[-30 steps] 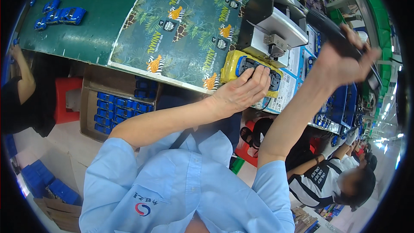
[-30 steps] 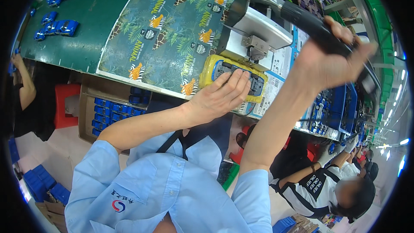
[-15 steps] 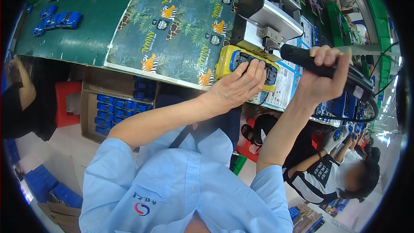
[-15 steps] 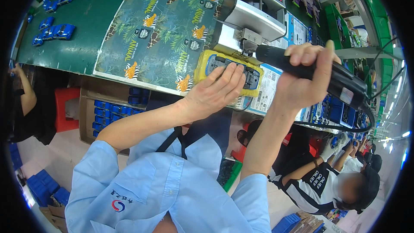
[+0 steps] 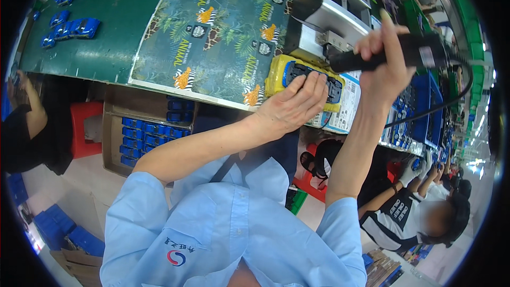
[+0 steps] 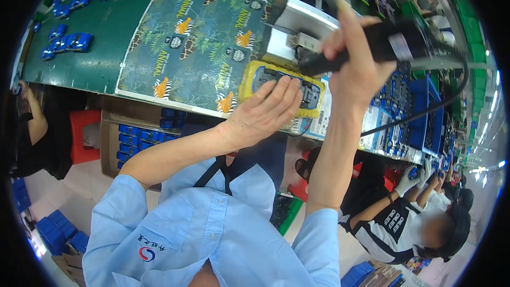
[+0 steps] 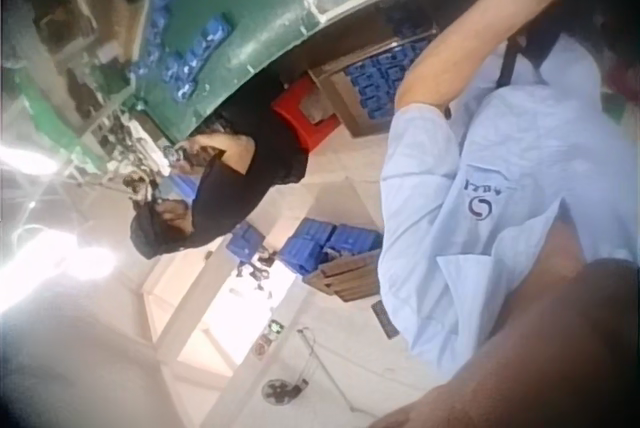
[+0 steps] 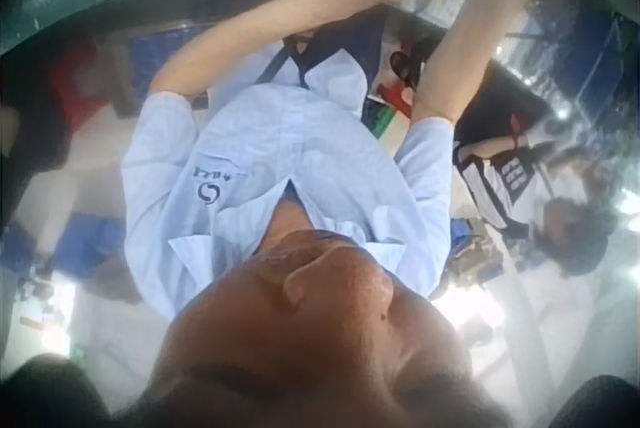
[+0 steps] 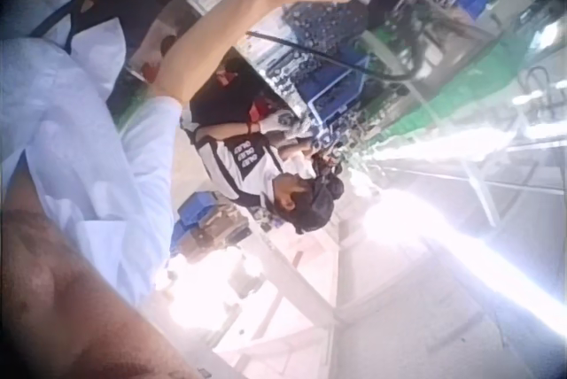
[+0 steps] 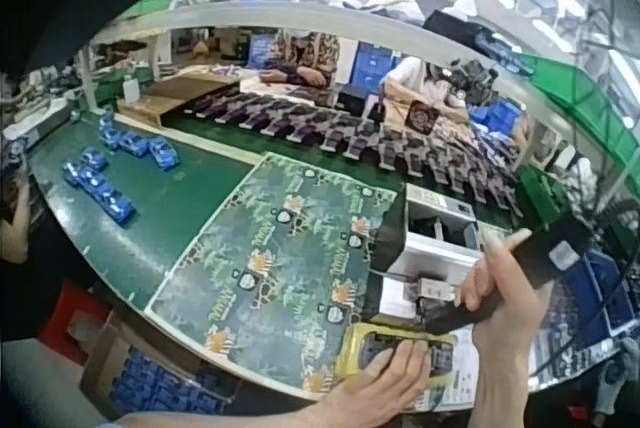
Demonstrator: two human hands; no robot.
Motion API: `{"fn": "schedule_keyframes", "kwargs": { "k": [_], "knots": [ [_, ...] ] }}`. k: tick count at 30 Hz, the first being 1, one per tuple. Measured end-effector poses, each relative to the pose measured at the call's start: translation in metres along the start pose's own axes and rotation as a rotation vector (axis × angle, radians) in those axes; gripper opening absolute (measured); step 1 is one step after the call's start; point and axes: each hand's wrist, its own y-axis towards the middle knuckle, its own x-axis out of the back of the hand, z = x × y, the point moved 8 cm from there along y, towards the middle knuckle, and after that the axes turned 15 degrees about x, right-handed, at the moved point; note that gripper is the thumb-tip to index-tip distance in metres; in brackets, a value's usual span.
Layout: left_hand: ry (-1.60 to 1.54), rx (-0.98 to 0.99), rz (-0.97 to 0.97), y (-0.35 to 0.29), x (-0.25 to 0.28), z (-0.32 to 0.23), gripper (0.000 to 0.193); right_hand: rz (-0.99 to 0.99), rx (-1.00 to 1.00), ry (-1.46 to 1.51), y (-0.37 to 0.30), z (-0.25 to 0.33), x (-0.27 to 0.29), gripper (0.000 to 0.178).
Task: Assembling small electronic devices using an electric screwdriver on a factory production line.
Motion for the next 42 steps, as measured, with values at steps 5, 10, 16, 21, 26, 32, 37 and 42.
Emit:
{"fn": "schedule_keyframes", "kwargs": {
  "k": [5, 10, 16, 21, 26, 32, 37, 42],
  "knots": [
    [-0.044, -0.008, -0.008, -0.002, 0.003, 0.001, 0.052, -0.069, 0.040, 0.255, -0.012, 0.024, 0.003, 0.016],
    [-0.049, -0.024, -0.034, -0.002, 0.004, 0.000, 0.047, 0.035, 0.067, 0.336, -0.023, 0.034, -0.025, 0.012],
    [-0.101, -0.029, -0.027, -0.005, 0.002, -0.001, 0.048, 0.090, 0.034, 0.235, -0.036, 0.028, -0.035, 0.013],
    [-0.100, -0.019, -0.036, -0.005, 0.002, 0.000, 0.049, 0.063, 0.010, 0.214, -0.038, 0.024, -0.038, 0.011],
    [-0.082, 0.009, -0.053, -0.007, -0.002, 0.000, 0.047, 0.056, -0.003, 0.150, -0.043, 0.011, -0.042, 0.010],
    [-0.130, -0.022, -0.006, -0.008, -0.001, 0.000, 0.039, 0.190, 0.070, 0.211, -0.041, 0.015, -0.050, 0.017],
    [-0.149, 0.009, -0.050, -0.007, -0.003, -0.001, 0.030, 0.280, 0.012, 0.232, -0.039, 0.012, -0.057, 0.012],
    [-0.171, -0.018, -0.020, -0.004, 0.001, 0.004, 0.029, 0.453, 0.025, 0.239, -0.040, 0.013, -0.072, 0.011]
  ]
}}
